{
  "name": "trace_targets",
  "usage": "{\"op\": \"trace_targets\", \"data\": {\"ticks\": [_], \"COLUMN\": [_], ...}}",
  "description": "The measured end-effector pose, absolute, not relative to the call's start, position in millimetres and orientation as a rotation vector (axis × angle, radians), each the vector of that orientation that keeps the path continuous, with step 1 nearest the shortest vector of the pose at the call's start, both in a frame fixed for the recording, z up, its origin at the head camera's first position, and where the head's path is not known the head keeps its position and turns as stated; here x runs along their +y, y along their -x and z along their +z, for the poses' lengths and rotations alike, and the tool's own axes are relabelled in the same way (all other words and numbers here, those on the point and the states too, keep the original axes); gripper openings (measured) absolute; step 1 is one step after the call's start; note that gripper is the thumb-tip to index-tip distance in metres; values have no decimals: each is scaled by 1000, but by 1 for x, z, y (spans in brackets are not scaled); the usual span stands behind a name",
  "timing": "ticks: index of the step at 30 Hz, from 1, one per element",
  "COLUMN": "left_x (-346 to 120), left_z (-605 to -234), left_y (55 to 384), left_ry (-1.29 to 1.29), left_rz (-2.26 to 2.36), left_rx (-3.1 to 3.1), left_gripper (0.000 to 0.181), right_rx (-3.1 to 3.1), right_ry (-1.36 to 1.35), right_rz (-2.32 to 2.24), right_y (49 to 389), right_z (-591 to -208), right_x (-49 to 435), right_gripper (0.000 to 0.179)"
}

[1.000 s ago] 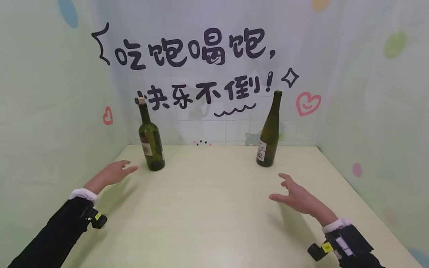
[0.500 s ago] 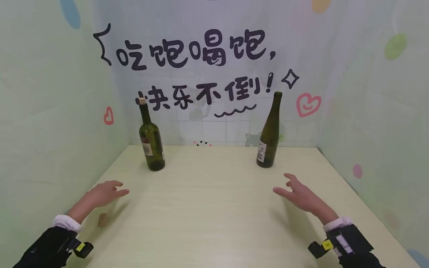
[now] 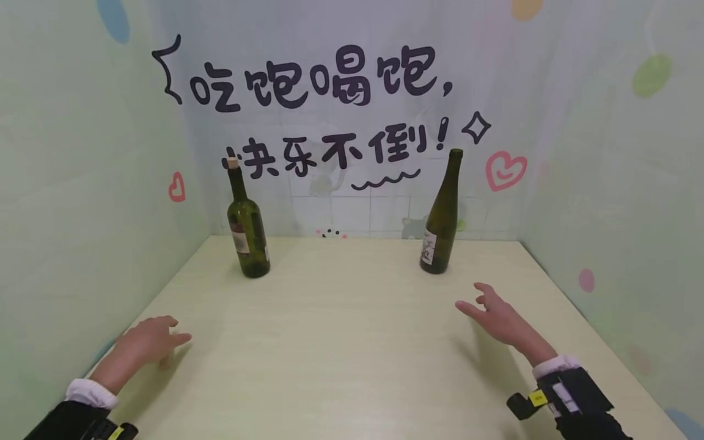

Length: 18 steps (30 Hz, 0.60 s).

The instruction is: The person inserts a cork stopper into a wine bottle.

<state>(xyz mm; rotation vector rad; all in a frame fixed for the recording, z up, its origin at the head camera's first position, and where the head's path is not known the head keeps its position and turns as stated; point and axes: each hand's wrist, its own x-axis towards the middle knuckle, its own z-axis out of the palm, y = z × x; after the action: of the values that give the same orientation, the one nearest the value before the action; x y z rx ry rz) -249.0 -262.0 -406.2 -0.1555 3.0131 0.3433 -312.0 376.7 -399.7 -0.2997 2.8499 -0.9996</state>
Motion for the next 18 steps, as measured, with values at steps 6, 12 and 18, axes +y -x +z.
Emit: {"op": "trace_targets", "data": {"ticks": [6, 12, 18], "left_x": [-267, -270, -268], "left_z": [-418, -420, -420], "left_y": [239, 233, 229], "left_ry": [137, 147, 64], "left_rz": [358, 408, 419], "left_rx": [3006, 3005, 3048], "left_gripper": [46, 44, 50], "right_rx": [2846, 2857, 2854], "right_ry": [277, 267, 253], "right_rz": [-1011, -1015, -1051], "right_y": [313, 317, 318], "right_z": [-402, -404, -407], "right_x": [380, 381, 385], "right_gripper": [97, 95, 92]}}
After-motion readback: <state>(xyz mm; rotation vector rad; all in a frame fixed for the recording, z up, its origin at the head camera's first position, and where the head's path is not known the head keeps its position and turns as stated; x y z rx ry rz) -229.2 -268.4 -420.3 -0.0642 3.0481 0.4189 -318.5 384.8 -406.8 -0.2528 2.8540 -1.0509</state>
